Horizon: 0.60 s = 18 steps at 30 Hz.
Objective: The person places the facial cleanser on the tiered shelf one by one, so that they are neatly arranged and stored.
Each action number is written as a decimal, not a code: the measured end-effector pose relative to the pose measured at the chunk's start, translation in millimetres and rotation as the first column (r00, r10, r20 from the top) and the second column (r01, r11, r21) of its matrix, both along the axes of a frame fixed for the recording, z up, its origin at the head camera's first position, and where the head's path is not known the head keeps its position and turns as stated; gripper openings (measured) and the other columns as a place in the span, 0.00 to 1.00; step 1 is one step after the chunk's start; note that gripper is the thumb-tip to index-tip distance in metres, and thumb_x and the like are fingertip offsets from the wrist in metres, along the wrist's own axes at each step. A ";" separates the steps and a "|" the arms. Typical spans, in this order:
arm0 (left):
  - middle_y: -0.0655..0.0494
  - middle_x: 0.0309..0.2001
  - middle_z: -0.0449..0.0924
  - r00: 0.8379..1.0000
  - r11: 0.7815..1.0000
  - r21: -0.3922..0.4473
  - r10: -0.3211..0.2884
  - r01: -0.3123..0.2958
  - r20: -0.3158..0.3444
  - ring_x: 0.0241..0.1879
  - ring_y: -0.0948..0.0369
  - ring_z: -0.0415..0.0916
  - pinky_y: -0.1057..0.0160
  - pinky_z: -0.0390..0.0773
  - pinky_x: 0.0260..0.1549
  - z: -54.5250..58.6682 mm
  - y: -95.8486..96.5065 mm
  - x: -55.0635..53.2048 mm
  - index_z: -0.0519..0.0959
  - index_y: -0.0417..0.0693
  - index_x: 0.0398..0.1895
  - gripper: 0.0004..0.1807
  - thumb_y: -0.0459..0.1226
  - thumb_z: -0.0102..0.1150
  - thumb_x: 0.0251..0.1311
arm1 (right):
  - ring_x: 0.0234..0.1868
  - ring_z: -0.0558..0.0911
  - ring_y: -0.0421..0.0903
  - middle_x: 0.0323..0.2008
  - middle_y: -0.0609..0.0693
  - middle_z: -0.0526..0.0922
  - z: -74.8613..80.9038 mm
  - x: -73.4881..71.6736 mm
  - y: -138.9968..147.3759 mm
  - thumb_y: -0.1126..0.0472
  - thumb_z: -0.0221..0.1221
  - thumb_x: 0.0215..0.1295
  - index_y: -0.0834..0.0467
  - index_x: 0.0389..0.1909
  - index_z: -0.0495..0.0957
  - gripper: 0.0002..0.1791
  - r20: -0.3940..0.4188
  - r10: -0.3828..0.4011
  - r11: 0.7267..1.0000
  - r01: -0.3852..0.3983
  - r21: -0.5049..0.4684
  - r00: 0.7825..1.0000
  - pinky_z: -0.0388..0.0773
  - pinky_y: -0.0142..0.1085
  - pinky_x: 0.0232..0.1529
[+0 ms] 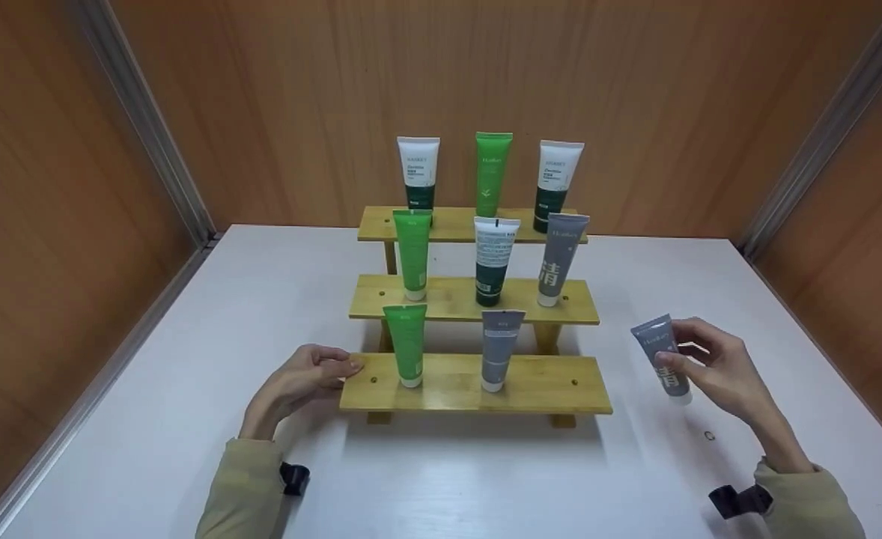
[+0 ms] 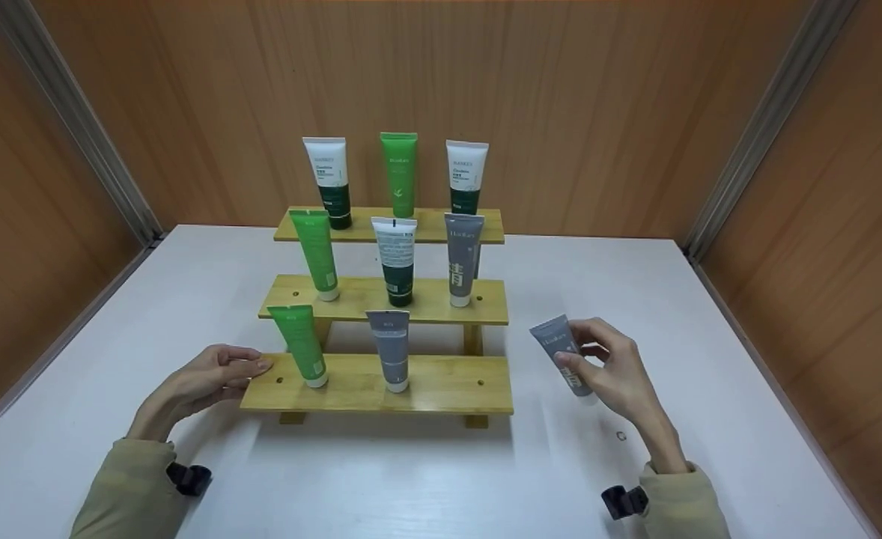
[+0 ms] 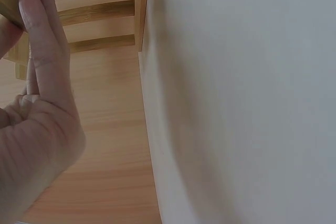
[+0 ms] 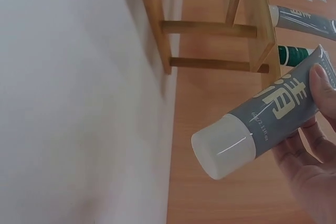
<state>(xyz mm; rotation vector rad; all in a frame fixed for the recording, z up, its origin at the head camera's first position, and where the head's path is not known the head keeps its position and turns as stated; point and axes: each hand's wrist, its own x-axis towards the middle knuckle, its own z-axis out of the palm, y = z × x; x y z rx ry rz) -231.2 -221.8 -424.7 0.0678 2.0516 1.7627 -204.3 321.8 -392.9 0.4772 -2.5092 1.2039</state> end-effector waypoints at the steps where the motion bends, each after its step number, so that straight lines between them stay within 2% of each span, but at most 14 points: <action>1: 0.57 0.39 0.86 1.000 1.000 -0.003 0.001 -0.001 0.000 0.38 0.64 0.85 0.65 0.86 0.43 0.3 0.1 0.0 0.75 0.31 0.54 0.21 0.39 0.62 0.66 | 0.45 0.77 0.24 0.44 0.25 0.76 0.4 0.2 -0.7 0.73 0.66 0.61 0.68 0.56 0.76 0.22 -0.007 -0.004 1.000 0.003 -0.007 1.000 0.73 0.12 0.53; 8: 0.56 0.39 0.84 1.000 1.000 0.005 0.001 -0.001 0.000 0.37 0.64 0.85 0.65 0.86 0.42 0.2 -0.7 -0.1 0.71 0.28 0.57 0.24 0.38 0.63 0.65 | 0.44 0.78 0.27 0.43 0.29 0.78 3.8 2.5 -8.0 0.76 0.66 0.59 0.70 0.55 0.76 0.22 -0.036 -0.023 0.995 0.019 -0.093 0.999 0.74 0.13 0.52; 18: 0.57 0.38 0.86 1.000 1.000 -0.002 0.003 -0.003 -0.004 0.36 0.63 0.86 0.65 0.87 0.41 -2.0 -2.5 -0.3 0.76 0.30 0.53 0.21 0.39 0.63 0.65 | 0.45 0.80 0.29 0.44 0.31 0.79 7.6 5.9 -20.1 0.78 0.66 0.57 0.70 0.55 0.77 0.23 -0.052 -0.067 0.982 0.056 -0.181 0.996 0.76 0.15 0.53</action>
